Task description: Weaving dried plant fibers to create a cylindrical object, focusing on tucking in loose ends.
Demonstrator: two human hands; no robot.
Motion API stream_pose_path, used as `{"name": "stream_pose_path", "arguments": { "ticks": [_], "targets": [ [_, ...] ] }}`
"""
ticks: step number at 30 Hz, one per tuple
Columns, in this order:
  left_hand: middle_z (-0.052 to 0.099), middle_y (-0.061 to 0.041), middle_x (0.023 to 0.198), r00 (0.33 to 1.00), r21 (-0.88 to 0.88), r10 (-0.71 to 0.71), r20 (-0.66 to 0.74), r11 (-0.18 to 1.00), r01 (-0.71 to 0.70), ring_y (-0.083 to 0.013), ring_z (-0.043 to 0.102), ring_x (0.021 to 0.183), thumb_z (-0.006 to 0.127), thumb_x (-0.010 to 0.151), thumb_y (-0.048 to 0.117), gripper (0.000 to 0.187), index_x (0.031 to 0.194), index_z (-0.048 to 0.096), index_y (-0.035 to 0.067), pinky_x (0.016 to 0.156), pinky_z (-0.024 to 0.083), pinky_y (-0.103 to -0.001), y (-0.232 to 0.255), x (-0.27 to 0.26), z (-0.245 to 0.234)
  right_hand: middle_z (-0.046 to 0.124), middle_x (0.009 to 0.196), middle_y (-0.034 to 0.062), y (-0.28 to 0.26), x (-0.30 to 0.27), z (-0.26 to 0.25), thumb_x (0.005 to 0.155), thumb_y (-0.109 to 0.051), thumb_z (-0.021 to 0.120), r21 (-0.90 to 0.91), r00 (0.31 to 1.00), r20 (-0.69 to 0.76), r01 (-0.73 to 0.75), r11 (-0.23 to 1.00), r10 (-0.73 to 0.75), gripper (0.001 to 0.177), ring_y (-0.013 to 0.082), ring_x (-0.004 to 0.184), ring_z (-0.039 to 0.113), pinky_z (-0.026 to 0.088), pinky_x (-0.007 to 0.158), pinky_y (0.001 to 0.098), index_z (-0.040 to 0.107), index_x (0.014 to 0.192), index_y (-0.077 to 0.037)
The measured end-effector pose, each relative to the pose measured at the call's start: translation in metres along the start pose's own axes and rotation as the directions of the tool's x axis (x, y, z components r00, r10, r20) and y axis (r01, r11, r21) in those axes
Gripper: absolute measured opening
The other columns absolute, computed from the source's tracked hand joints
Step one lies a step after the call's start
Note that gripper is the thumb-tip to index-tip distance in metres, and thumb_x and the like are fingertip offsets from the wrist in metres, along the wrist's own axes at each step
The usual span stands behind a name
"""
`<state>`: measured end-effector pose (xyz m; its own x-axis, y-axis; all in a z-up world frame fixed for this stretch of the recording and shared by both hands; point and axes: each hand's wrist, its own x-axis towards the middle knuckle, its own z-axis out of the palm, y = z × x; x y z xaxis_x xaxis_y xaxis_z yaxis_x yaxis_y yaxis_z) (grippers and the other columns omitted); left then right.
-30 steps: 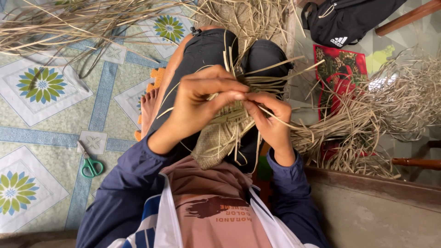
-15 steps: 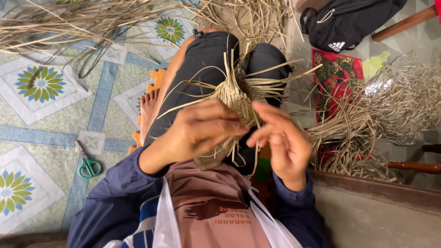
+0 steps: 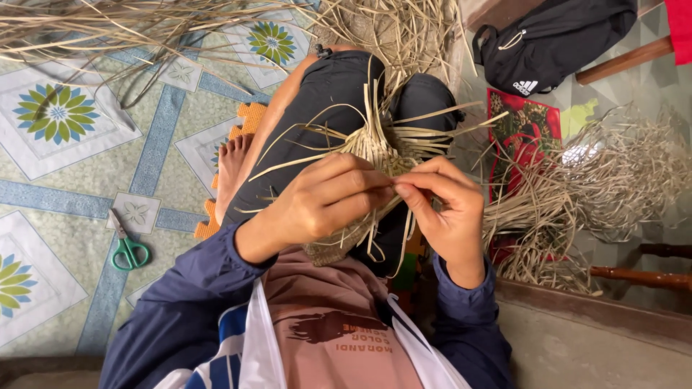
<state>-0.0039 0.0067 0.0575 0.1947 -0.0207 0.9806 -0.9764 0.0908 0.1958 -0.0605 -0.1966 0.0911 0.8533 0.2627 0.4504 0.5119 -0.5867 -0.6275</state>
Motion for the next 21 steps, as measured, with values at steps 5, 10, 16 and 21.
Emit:
{"name": "stream_pose_path", "arguments": {
  "ticks": [5,10,16,21],
  "targets": [
    [0.070,-0.018,0.087,0.996,0.074,0.082,-0.018,0.994,-0.081,-0.0326,0.066,0.068,0.063,0.101,0.000,0.025,0.077,0.070,-0.003,0.066,0.057,-0.037,-0.004,-0.002,-0.004,0.072,0.090,0.0222,0.011,0.004,-0.005,0.107,-0.008,0.051,0.131,0.998,0.037,-0.063,0.989,0.059,0.029,0.0223,0.055,0.069,0.053,0.047,0.0277,0.073,0.098,0.008],
    [0.066,-0.021,0.082,0.993,0.079,0.105,-0.047,0.992,-0.101,-0.0321,0.063,0.063,0.063,0.099,-0.004,0.024,0.076,0.068,-0.004,0.063,0.057,-0.037,0.003,-0.003,-0.013,0.065,0.114,0.0278,0.007,0.017,-0.008,0.103,0.004,0.056,0.000,0.996,-0.070,0.063,0.998,-0.063,0.018,0.0237,0.069,0.069,0.058,0.061,0.0327,0.068,0.111,0.014],
    [0.067,-0.020,0.080,0.996,0.006,-0.074,-0.045,0.997,0.074,-0.0325,0.062,0.060,0.062,0.099,-0.001,0.022,0.077,0.068,-0.005,0.059,0.056,-0.040,0.010,-0.016,-0.031,0.072,0.115,0.0217,-0.005,0.021,0.004,0.092,0.014,0.068,-0.251,0.993,0.063,0.109,0.962,-0.096,0.026,0.0320,0.083,0.074,0.060,0.068,0.0380,0.072,0.115,0.005],
    [0.065,-0.020,0.078,0.977,-0.017,-0.202,-0.071,0.979,0.202,-0.0315,0.059,0.057,0.070,0.090,-0.008,0.014,0.077,0.069,-0.004,0.056,0.055,-0.040,0.011,-0.033,-0.039,0.073,0.105,0.0158,0.002,0.019,0.010,0.090,0.010,0.074,-0.338,0.988,0.044,0.155,0.928,-0.149,0.015,0.0288,0.083,0.072,0.061,0.070,0.0333,0.076,0.102,0.002]
  ]
}}
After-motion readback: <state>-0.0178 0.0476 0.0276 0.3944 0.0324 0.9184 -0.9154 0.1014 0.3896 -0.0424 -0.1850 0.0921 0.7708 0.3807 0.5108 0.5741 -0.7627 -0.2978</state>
